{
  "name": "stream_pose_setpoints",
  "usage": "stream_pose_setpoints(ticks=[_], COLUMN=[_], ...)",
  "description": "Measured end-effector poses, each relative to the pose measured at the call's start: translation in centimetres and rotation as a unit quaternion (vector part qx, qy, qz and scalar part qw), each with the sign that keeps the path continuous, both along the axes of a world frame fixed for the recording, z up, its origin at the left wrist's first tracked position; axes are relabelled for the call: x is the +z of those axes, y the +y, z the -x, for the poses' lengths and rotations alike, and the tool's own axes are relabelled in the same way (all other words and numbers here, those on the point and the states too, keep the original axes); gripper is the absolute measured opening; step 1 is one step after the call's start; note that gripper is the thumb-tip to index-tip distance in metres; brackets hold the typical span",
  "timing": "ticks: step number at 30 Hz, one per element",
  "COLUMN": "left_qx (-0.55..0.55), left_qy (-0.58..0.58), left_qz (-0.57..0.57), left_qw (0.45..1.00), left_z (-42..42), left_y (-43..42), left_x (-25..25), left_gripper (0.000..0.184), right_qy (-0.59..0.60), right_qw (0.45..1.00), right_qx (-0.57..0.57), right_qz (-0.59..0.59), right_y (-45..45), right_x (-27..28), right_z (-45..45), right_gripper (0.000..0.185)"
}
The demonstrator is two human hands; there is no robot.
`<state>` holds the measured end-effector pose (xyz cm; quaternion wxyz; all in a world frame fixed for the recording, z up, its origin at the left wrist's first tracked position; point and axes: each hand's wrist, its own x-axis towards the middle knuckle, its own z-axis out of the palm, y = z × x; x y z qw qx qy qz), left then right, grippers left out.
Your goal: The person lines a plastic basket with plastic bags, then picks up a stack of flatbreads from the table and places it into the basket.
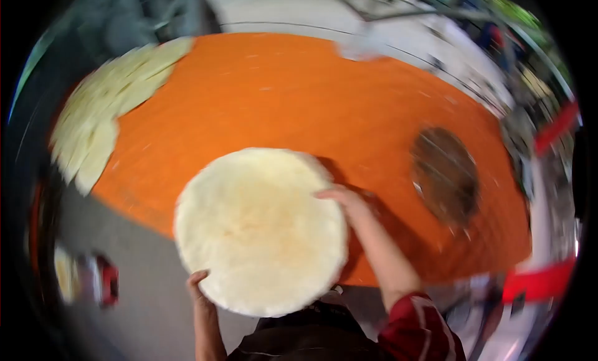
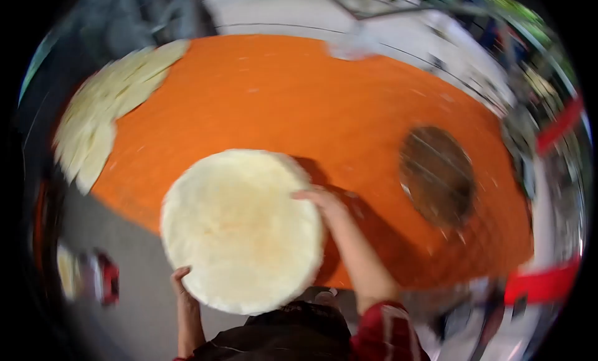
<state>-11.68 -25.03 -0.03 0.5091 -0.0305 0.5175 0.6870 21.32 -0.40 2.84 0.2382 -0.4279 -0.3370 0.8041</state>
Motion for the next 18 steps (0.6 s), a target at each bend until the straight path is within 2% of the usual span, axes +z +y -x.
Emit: stream_pose_setpoints(ticks=[1, 2, 3, 4, 6, 8, 9, 10, 12, 14, 16, 17, 18], left_qx=[-0.012, -0.060, -0.082, -0.135, -0.194, -0.251, -0.273, -0.292, -0.329, -0.357, -0.436, -0.475, -0.511], left_qy=[0.030, 0.033, 0.051, 0.041, 0.097, 0.142, 0.152, 0.162, 0.182, 0.210, 0.158, 0.127, 0.096], left_qz=[0.000, -0.018, -0.030, -0.052, -0.053, 0.030, 0.025, 0.023, 0.046, 0.094, 0.039, 0.012, -0.014], left_qw=[0.999, 0.997, 0.995, 0.989, 0.975, 0.957, 0.950, 0.942, 0.925, 0.905, 0.885, 0.871, 0.854], left_z=[-0.5, -1.2, -1.2, -1.6, -3.2, -3.1, -3.7, -4.4, -6.0, -12.6, -20.8, -26.0, -31.0], left_y=[0.4, 0.9, 0.9, 0.6, -0.7, -1.3, -1.8, -2.5, -2.5, -4.0, -6.5, -8.6, -11.1], left_x=[0.4, 2.1, 2.6, 4.2, 6.6, 9.1, 8.8, 8.3, 9.4, 10.0, 11.5, 12.1, 12.7], left_gripper=[0.022, 0.026, 0.038, 0.059, 0.063, 0.053, 0.052, 0.052, 0.048, 0.040, 0.048, 0.052, 0.056], right_qy=[-0.004, 0.003, 0.010, 0.011, 0.023, 0.035, 0.005, 0.009, -0.009, -0.020, 0.037, 0.059, 0.049], right_qw=[0.999, 0.997, 0.995, 0.991, 0.979, 0.973, 0.962, 0.960, 0.933, 0.912, 0.855, 0.794, 0.796], right_qx=[-0.045, -0.075, -0.073, -0.084, -0.152, -0.215, -0.268, -0.268, -0.341, -0.390, -0.487, -0.549, -0.580], right_qz=[0.010, -0.014, -0.070, -0.101, -0.135, -0.082, -0.057, -0.081, -0.115, -0.127, -0.177, -0.255, -0.168], right_y=[-0.7, -1.8, -2.3, -3.6, -8.4, -13.9, -16.5, -19.8, -25.0, -32.2, -40.3, -44.0, -46.9], right_x=[-0.1, 1.4, 0.0, -1.3, -1.1, -2.0, -2.5, -0.9, -0.3, -0.6, 0.1, -1.1, -2.8], right_z=[0.0, 0.0, -0.4, -0.5, -2.4, -4.7, -5.9, -8.4, -10.8, -16.6, -21.2, -23.5, -25.6], right_gripper=[0.037, 0.037, 0.035, 0.033, 0.039, 0.063, 0.072, 0.073, 0.068, 0.066, 0.061, 0.060, 0.060])
